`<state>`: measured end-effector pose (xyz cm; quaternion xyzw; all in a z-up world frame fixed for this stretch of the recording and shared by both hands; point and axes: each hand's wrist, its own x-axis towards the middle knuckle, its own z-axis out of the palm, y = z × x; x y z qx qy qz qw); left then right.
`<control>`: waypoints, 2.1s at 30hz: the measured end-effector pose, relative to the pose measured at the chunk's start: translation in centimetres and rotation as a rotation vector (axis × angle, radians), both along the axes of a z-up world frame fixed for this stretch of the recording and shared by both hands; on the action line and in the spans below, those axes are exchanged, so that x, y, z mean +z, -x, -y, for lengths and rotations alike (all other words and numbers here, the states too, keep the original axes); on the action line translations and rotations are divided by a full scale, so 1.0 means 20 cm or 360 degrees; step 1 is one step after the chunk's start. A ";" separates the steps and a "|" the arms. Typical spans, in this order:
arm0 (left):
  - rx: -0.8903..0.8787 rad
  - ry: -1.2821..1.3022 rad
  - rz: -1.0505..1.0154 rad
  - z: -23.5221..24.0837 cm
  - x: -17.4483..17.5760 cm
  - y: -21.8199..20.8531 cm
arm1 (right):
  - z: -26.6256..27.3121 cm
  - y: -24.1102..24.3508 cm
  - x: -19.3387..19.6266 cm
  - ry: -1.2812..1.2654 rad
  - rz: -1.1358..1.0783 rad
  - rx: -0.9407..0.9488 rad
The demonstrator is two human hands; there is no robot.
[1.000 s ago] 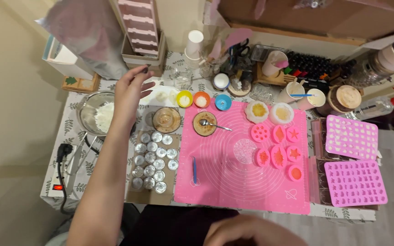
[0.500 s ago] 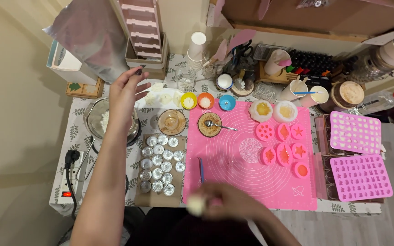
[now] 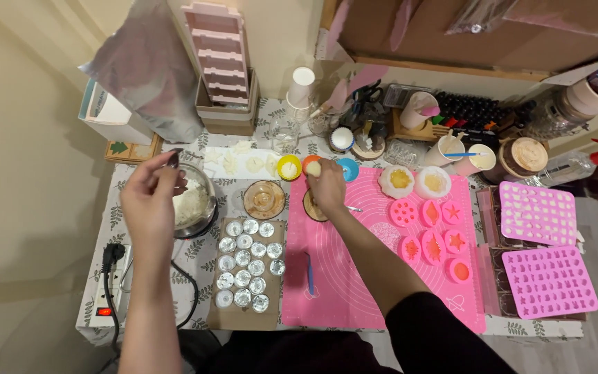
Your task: The person spoons melted white wax from a heating pot into small metal candle cups and pink silicone molds, stirs wax in a paper cup with a wooden stick, and uses a blue pen-like tool to smooth and trim the wax inside a small square silicone mold.
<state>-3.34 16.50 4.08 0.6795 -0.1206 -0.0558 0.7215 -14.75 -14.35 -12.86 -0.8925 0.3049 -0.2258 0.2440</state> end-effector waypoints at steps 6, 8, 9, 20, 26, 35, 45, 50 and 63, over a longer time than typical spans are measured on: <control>0.0188 -0.0015 0.0032 -0.18 0.13 0.08 | 0.04 -0.07 -0.01 0.0048 -0.0107 0.0019; 0.0200 0.0049 0.0026 -0.22 0.13 0.09 | 0.04 -0.05 -0.04 0.0068 -0.0148 0.0047; 0.0274 0.0091 0.0038 -0.23 0.13 0.10 | 0.04 -0.04 -0.06 0.0040 -0.0159 0.0040; 0.0290 0.0052 -0.0026 -0.12 0.13 0.29 | -0.37 0.54 0.01 -0.0260 0.0247 -0.0112; 0.0096 -0.0229 -0.0242 0.04 -0.02 0.57 | -0.52 1.00 -0.03 -0.1061 0.0255 -0.0488; -0.0048 -0.0344 -0.0354 0.14 -0.12 0.87 | -0.24 1.17 -0.06 -0.1252 -0.0106 -0.0231; 0.0276 -0.0900 -0.0517 0.12 -0.10 1.02 | -0.17 1.24 0.03 -0.1614 -0.0188 0.0159; 0.0577 -0.0944 -0.0244 -0.09 -0.17 0.93 | -0.20 1.21 0.07 -0.1304 -0.0370 0.0339; 0.0587 -0.2087 0.0583 -0.54 -0.34 0.36 | -0.44 0.71 0.10 -0.1081 -0.0111 0.0360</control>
